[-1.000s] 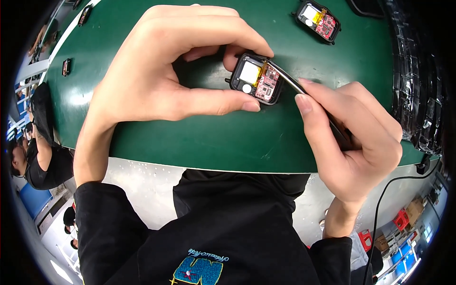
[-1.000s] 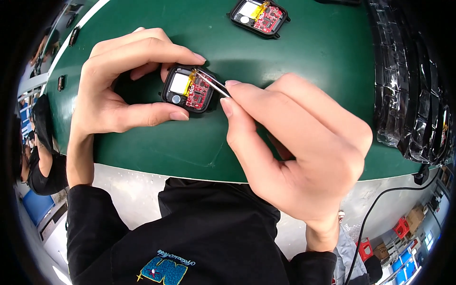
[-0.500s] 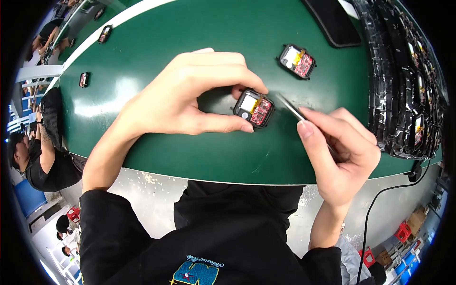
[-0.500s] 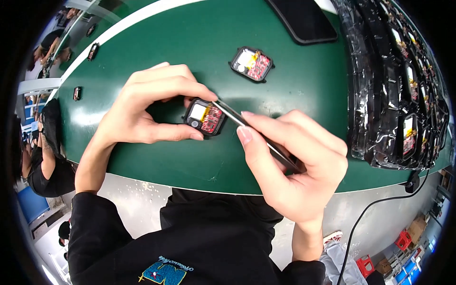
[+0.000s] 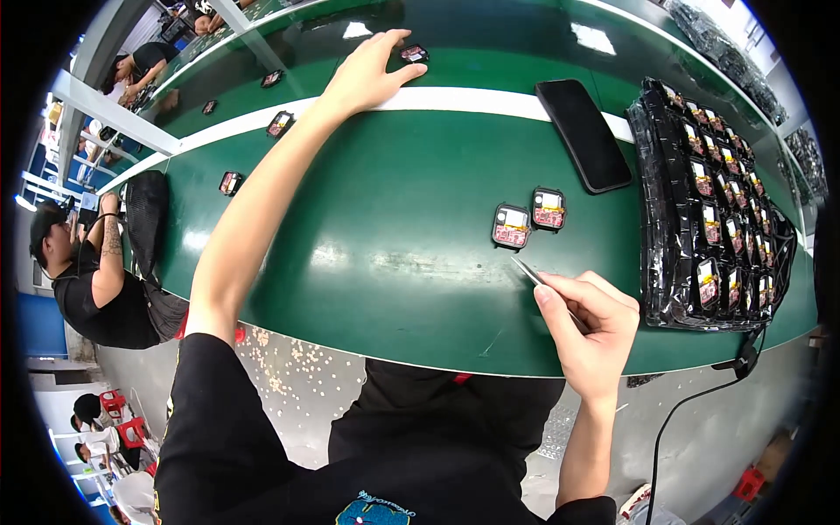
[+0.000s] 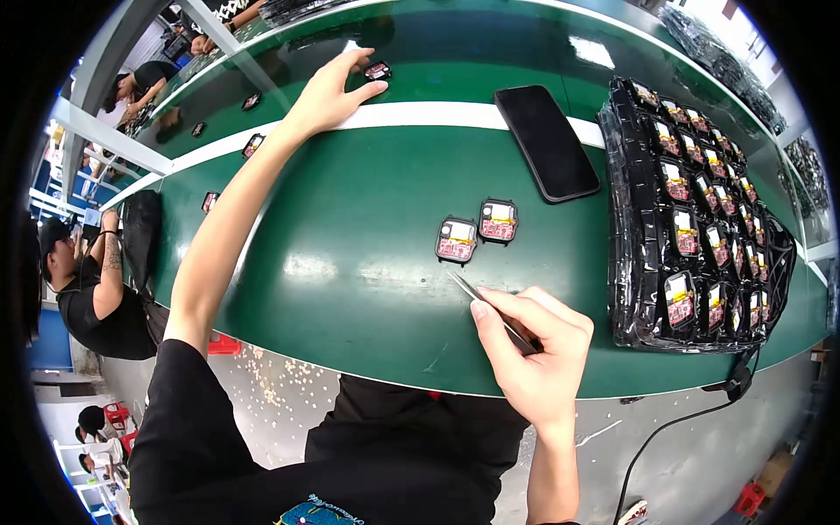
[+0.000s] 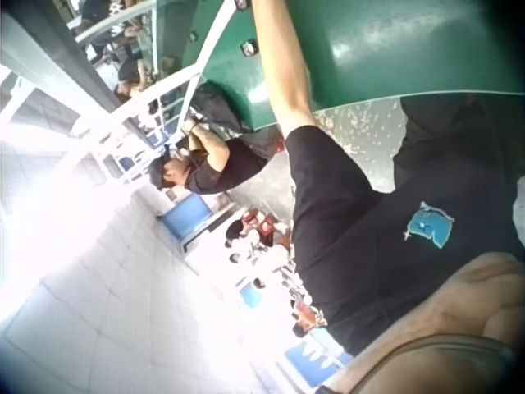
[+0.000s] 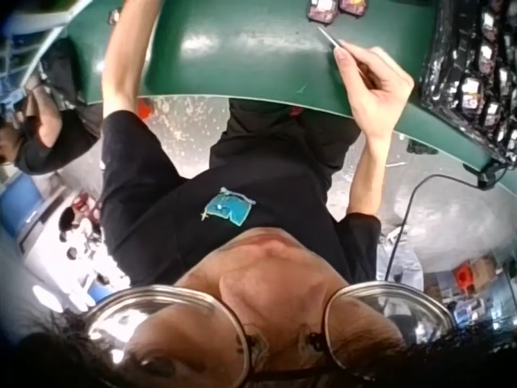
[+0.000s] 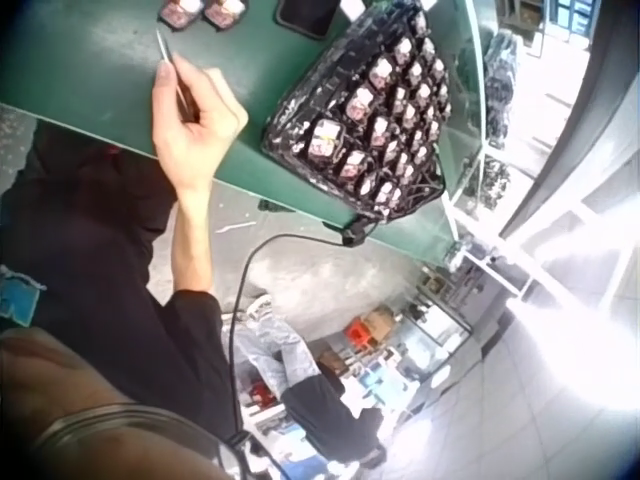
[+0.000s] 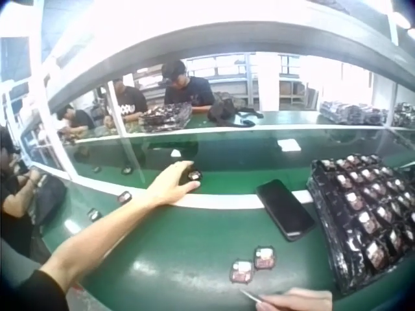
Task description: Using a thin tool to manipulate internal components of a smartwatch or fitness tracker on an assembly line.
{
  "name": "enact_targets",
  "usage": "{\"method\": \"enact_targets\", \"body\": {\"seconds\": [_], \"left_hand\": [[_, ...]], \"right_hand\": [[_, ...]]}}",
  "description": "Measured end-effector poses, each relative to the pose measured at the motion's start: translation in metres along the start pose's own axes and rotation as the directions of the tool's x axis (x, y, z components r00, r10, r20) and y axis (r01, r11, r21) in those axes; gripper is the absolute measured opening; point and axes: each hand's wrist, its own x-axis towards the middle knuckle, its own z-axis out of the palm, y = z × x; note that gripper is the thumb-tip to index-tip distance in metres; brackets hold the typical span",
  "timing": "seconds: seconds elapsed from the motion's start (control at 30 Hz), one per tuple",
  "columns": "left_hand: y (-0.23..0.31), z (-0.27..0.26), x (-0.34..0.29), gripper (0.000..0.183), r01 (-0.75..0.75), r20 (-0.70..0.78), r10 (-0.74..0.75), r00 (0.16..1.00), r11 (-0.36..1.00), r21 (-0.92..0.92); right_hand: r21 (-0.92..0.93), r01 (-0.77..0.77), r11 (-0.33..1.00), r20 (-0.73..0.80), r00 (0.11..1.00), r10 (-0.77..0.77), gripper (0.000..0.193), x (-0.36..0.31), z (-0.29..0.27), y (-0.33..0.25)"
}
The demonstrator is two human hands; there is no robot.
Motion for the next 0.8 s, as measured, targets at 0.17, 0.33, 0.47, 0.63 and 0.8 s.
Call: {"method": "enact_targets", "body": {"seconds": [0.17,0.33,0.47,0.63,0.8], "left_hand": [[0.010,0.009,0.010,0.048,-0.103,0.018,0.106,0.994,0.987,-0.125],[0.073,-0.025,-0.062,0.053,-0.358,0.089,0.406,0.910,0.874,-0.329],[0.125,-0.053,-0.136,0.063,-0.333,0.329,0.523,0.786,0.807,-0.487],[0.143,-0.057,-0.158,0.075,-0.290,0.268,0.454,0.850,0.827,-0.482],[0.133,-0.050,-0.156,0.071,-0.320,0.265,0.486,0.833,0.814,-0.485]], "right_hand": [[0.011,-0.038,0.999,0.010,0.999,0.038,0.017,-0.004,-0.002,0.001],[0.014,-0.079,0.997,-0.027,0.996,0.079,0.017,-0.003,-0.003,0.002],[0.000,-0.080,0.997,-0.010,0.997,0.080,0.017,0.001,0.000,-0.003],[-0.037,-0.065,0.997,-0.018,0.998,0.064,0.016,0.002,-0.001,-0.001],[-0.040,-0.084,0.996,-0.028,0.996,0.083,0.016,0.001,0.001,-0.002]]}}
